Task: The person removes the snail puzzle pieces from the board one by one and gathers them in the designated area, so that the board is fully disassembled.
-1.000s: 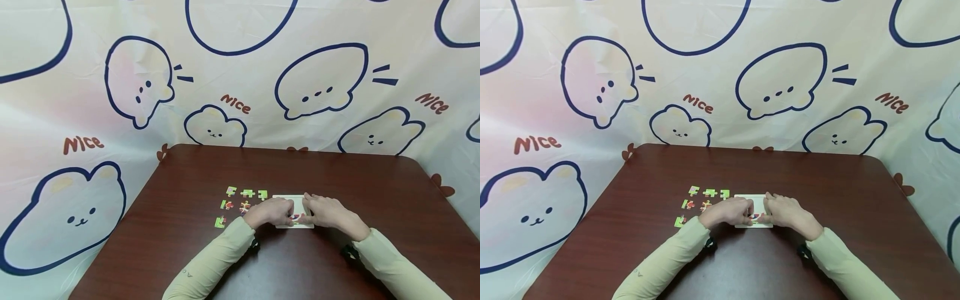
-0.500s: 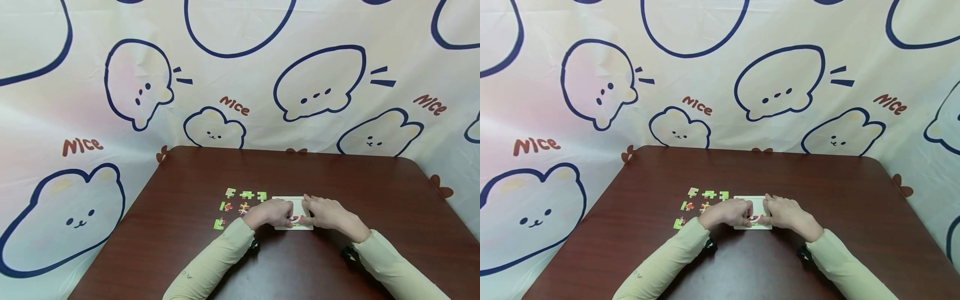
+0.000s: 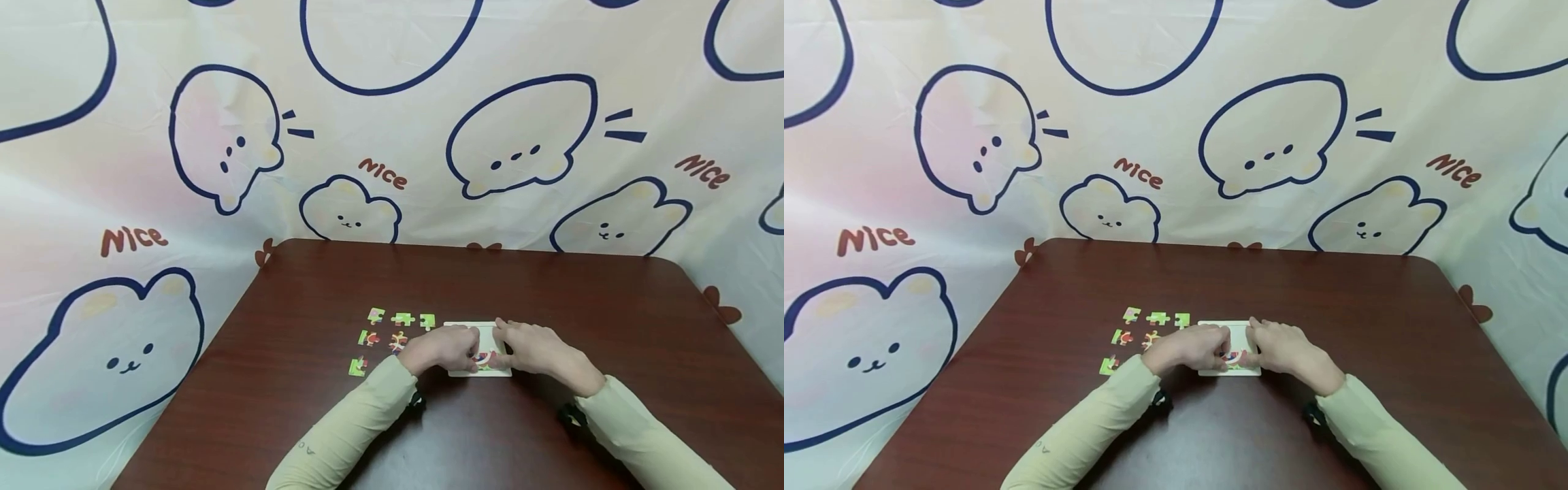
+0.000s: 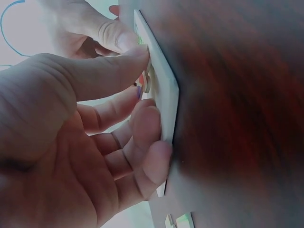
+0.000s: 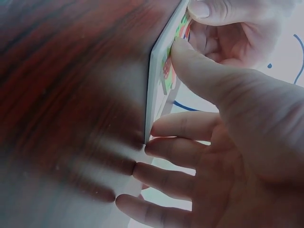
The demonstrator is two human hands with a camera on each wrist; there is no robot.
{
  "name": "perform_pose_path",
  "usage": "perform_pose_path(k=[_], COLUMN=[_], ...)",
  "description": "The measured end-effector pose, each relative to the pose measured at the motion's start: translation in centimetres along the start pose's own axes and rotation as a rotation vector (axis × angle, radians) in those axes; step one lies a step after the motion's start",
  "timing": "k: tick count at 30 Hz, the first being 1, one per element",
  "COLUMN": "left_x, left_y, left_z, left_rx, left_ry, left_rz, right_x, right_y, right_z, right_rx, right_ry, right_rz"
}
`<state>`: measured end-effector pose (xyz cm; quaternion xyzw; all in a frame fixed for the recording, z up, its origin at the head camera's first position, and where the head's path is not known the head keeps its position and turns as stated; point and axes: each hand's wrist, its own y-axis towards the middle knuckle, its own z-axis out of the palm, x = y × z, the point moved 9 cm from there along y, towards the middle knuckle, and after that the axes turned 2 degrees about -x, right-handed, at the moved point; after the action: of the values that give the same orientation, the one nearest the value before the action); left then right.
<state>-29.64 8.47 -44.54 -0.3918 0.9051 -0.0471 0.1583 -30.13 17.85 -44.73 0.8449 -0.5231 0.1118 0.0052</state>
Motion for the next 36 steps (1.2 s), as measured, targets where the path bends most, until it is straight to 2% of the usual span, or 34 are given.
perform_pose_path(k=[8,15,21,27,30,36], left_x=[-0.2,-0.1,0.4,1.0,1.6,2.5], left_y=[0.0,0.0,-0.2,-0.3,-0.5,-1.7], left_z=[-0.5,-0.5,-0.3,-0.7,-0.9,-1.5], left_rx=[-0.037,-0.040,-0.035,-0.090,-0.112,-0.092], left_ry=[0.010,-0.040,-0.117,-0.176,-0.191,-0.226], left_rz=[0.031,0.030,-0.005,0.009,-0.004,-0.019], right_x=[0.2,0.2,0.3,0.4,0.4,0.3], right_y=[0.3,0.3,0.1,0.2,0.2,0.3], right_z=[-0.3,-0.3,-0.2,-0.1,0.0,0.1], right_rx=[0.011,0.021,0.026,0.037,0.048,0.056], right_ry=[-0.002,0.002,0.003,0.005,0.003,-0.002], right_rz=[0.004,0.023,0.013,0.004,0.000,0.009])
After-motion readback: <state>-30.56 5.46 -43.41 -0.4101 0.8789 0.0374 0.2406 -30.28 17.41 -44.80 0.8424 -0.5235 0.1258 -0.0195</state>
